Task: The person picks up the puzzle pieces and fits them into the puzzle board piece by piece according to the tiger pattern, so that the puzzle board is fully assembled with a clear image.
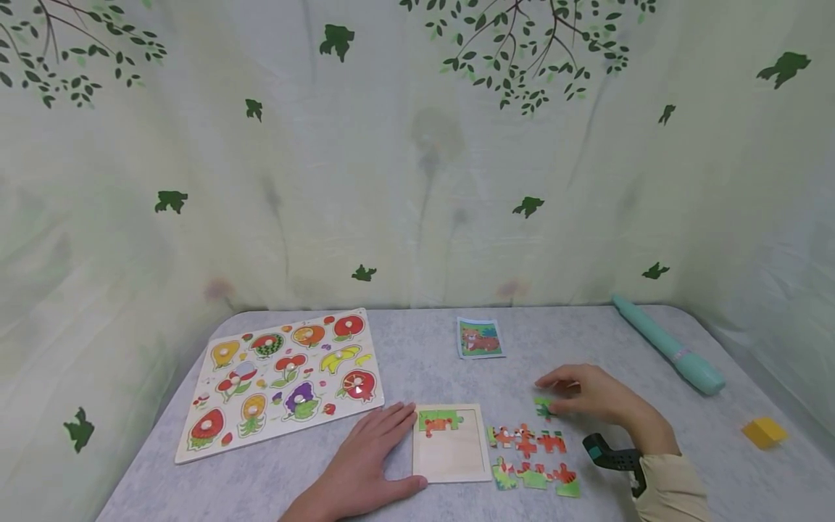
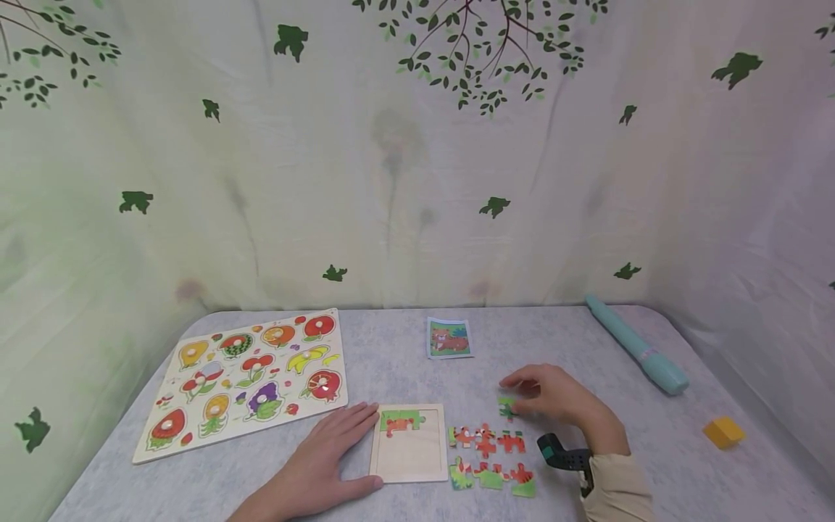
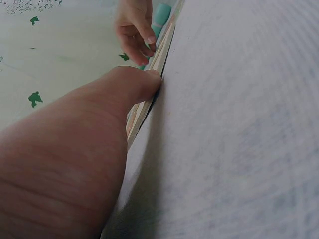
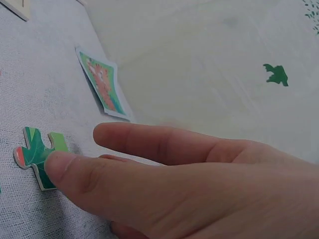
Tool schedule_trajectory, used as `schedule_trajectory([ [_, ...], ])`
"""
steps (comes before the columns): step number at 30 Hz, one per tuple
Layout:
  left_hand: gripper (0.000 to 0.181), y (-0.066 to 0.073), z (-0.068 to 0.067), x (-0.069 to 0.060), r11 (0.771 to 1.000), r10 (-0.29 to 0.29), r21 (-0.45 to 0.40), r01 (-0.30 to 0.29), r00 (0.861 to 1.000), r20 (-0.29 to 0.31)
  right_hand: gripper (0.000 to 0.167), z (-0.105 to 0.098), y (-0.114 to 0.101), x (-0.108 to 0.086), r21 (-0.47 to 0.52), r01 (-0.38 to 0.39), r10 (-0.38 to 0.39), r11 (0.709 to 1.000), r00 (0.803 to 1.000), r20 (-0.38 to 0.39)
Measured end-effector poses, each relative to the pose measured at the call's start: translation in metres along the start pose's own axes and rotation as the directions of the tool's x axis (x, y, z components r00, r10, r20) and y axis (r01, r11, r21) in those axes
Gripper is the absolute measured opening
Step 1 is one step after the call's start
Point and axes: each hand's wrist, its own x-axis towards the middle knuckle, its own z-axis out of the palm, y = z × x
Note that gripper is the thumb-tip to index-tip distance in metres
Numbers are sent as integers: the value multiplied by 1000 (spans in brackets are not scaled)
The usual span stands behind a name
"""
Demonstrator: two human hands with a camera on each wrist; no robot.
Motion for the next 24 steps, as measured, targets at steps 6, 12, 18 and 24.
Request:
schedule_trajectory([
  [6, 94, 0, 0, 0, 1000, -2, -7, 2, 1000, 0, 36, -1, -2, -4, 34, -16, 14, 999, 999, 34],
  [12, 94, 1, 0, -1, 1000, -1, -6, 1, 1000, -6, 37, 1, -1, -5, 25, -32, 31, 999, 998, 54],
  [18, 92, 1, 0, -1, 1000, 1, -2, -1, 1000, -14, 33, 2, 1, -3, 9, 11, -12, 1000, 998, 56],
  [24, 93, 0, 0, 0, 1000, 0, 3, 0, 1000, -11, 32, 2, 2, -3, -5, 14, -14, 1000, 998, 54],
])
